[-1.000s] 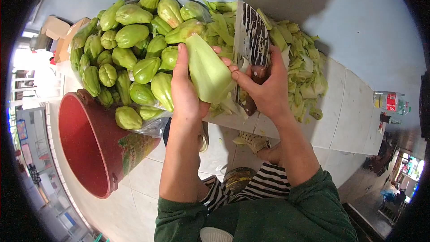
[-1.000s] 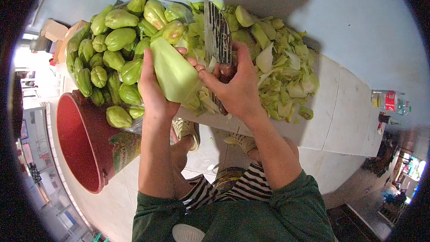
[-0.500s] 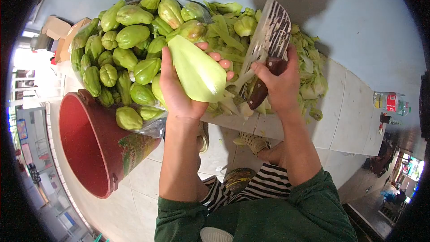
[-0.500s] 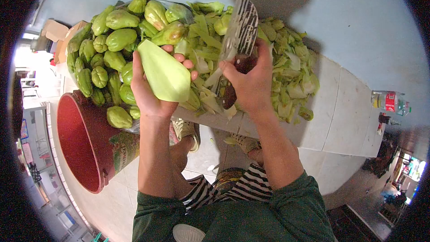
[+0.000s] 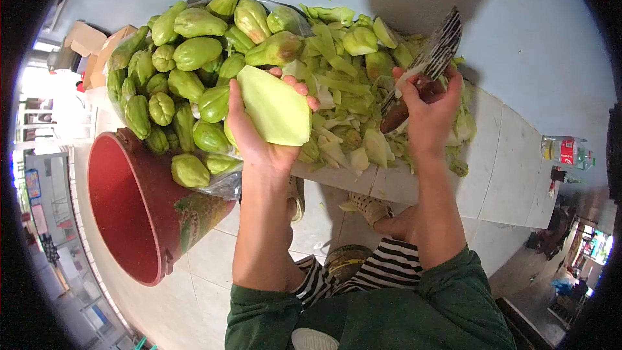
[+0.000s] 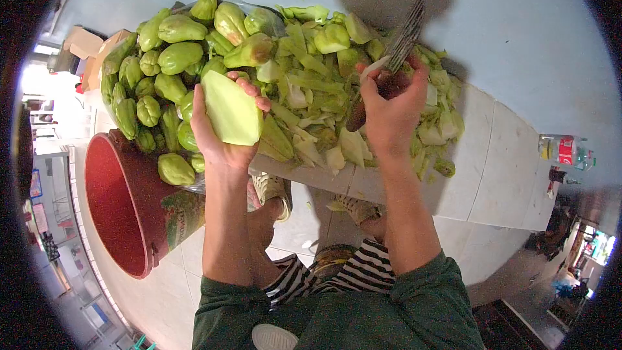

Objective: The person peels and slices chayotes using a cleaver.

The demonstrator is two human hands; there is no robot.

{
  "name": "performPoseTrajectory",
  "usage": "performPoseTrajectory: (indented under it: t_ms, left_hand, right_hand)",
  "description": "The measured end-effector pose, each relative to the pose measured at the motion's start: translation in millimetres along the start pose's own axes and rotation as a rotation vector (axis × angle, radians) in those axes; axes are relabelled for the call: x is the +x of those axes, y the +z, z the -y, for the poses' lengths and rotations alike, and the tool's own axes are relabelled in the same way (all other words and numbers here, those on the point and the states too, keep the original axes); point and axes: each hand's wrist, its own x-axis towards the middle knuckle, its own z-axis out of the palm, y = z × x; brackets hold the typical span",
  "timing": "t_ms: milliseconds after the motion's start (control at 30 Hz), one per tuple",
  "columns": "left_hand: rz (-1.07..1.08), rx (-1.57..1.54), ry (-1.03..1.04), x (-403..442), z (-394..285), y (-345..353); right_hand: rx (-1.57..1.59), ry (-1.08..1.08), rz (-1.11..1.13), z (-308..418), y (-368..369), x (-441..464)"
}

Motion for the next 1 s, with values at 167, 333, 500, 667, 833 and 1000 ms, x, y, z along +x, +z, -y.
performPoseTrajectory:
  t_ms: [167, 333, 500, 667, 833, 1000]
  left_hand:
    - [-0.047, 0.193, 0.019, -0.2, 1.5, 7.1]
    - [-0.122, 0.883, 0.034, 0.5, 24.1, 11.9]
    - [-0.021, 1.475, 0.136, 1.6, 43.7, 9.8]
    - [0.02, 1.406, 0.11, 0.9, 52.9, 15.6]
    - [-0.024, 1.294, 0.103, 3.3, 55.3, 15.7]
    - [0.009, 1.166, 0.098, 3.3, 51.8, 10.9]
  right_hand:
    - [0.28, 0.095, -0.002, 10.0, -1.6, 0.2]
    - [0.36, 0.23, 0.068, 2.1, -7.8, 1.0]
    - [0.4, 0.303, 0.103, 12.3, -0.8, -7.9]
    - [0.517, 0.315, 0.188, 15.0, 6.3, -15.4]
    - [0.363, 0.255, 0.218, 12.7, 5.5, -17.9]
    - [0.256, 0.23, 0.231, 14.9, 5.2, -17.6]
